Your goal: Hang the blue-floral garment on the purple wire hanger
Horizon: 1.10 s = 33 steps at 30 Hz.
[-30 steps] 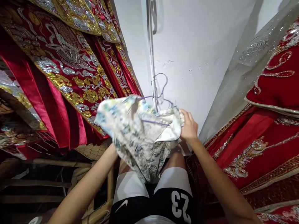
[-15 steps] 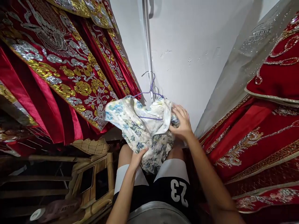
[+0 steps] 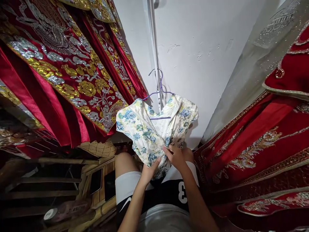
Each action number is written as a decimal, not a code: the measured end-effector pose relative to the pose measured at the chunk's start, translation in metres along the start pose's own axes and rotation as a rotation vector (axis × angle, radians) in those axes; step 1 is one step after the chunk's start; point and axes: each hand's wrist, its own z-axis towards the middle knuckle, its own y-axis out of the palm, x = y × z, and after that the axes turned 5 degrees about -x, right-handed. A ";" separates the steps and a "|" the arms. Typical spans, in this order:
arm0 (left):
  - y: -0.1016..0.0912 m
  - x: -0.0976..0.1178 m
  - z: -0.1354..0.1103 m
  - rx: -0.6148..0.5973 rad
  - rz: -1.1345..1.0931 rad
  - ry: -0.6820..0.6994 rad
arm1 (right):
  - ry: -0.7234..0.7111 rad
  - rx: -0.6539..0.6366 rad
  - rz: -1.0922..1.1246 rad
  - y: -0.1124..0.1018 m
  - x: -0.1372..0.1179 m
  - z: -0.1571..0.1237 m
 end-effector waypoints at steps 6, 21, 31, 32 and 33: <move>-0.001 0.004 -0.003 -0.009 -0.020 -0.014 | -0.060 -0.022 0.188 0.001 0.015 -0.001; 0.017 0.022 0.011 0.023 0.600 0.497 | 0.153 -0.191 0.527 -0.008 -0.027 -0.014; 0.019 0.029 0.024 -0.173 0.880 0.424 | 0.027 -0.152 0.757 -0.058 -0.068 0.088; 0.018 0.027 0.023 -0.184 0.906 0.393 | -0.008 -0.125 0.779 -0.066 -0.080 0.104; 0.017 0.025 0.023 -0.190 0.927 0.362 | -0.049 -0.102 0.822 -0.073 -0.091 0.116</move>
